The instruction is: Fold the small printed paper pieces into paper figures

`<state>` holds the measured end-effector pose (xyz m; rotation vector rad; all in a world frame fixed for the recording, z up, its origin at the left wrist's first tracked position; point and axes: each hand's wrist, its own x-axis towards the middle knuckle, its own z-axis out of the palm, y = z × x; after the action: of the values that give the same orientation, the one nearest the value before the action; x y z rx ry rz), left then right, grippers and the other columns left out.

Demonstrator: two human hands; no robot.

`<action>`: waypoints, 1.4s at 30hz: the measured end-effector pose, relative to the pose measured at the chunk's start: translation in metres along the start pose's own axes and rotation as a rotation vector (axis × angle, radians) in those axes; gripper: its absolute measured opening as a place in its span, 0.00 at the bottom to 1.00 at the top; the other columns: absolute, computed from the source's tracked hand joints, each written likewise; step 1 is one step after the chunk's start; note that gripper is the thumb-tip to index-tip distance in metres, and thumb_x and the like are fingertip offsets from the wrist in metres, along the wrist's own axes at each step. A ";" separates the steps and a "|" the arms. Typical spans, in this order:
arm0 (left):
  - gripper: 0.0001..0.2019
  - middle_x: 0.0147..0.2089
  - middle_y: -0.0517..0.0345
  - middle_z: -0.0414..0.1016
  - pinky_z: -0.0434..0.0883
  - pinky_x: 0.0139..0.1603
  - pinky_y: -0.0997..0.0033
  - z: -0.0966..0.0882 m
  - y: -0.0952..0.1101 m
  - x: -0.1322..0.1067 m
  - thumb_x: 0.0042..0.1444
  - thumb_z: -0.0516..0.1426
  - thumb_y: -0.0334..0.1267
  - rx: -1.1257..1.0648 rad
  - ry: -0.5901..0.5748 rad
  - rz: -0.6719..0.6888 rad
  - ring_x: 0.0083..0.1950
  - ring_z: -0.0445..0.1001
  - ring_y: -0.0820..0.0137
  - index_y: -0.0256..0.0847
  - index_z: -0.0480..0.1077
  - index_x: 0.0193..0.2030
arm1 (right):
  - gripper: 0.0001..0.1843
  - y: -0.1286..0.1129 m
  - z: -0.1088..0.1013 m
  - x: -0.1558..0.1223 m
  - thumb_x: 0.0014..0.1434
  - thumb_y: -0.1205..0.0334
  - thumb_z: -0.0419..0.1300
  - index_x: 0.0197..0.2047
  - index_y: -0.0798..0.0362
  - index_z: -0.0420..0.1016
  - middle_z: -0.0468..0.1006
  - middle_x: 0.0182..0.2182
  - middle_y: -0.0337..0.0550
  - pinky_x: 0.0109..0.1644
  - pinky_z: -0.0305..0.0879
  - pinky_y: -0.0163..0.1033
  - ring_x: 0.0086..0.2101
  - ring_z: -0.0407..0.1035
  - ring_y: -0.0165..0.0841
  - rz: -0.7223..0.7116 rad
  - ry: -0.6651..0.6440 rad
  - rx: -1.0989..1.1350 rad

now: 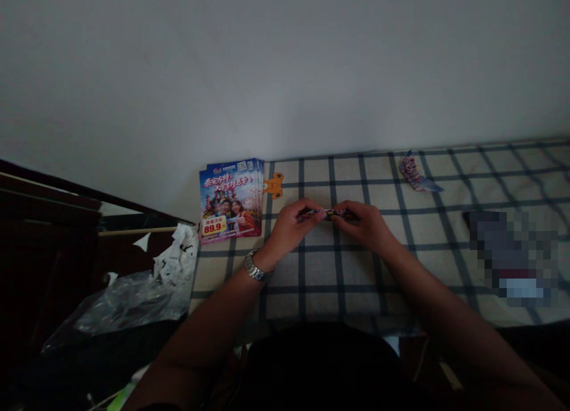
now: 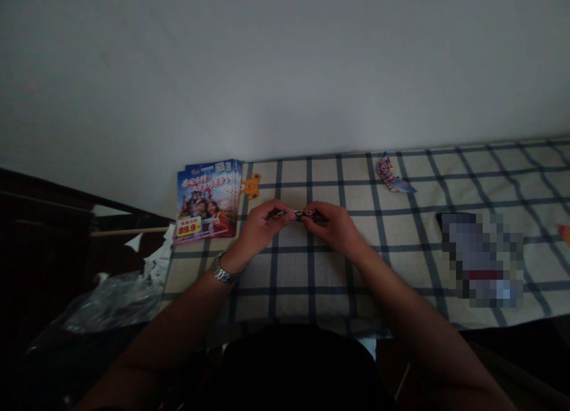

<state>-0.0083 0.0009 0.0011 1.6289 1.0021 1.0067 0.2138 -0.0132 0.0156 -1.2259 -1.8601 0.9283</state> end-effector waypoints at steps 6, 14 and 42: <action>0.10 0.38 0.57 0.81 0.73 0.40 0.72 0.000 0.001 0.000 0.65 0.64 0.47 -0.001 0.003 0.021 0.38 0.77 0.71 0.42 0.79 0.42 | 0.08 0.002 0.001 0.000 0.65 0.57 0.63 0.39 0.51 0.80 0.82 0.31 0.42 0.34 0.68 0.37 0.30 0.74 0.33 -0.002 -0.004 -0.058; 0.08 0.38 0.58 0.81 0.73 0.39 0.73 0.000 0.006 -0.001 0.66 0.63 0.44 0.083 0.003 0.043 0.37 0.77 0.71 0.41 0.78 0.42 | 0.08 0.006 0.003 -0.002 0.65 0.57 0.63 0.41 0.51 0.80 0.83 0.33 0.43 0.37 0.68 0.38 0.32 0.76 0.34 -0.012 -0.014 -0.092; 0.08 0.39 0.57 0.80 0.74 0.43 0.70 0.000 0.008 -0.001 0.66 0.64 0.44 0.141 0.010 0.109 0.40 0.78 0.69 0.43 0.79 0.41 | 0.07 0.004 0.004 -0.002 0.66 0.56 0.62 0.40 0.49 0.79 0.82 0.32 0.41 0.37 0.69 0.38 0.32 0.75 0.34 -0.046 -0.021 -0.081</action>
<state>-0.0071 -0.0021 0.0090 1.8125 1.0198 1.0364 0.2124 -0.0146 0.0098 -1.2208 -1.9514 0.8515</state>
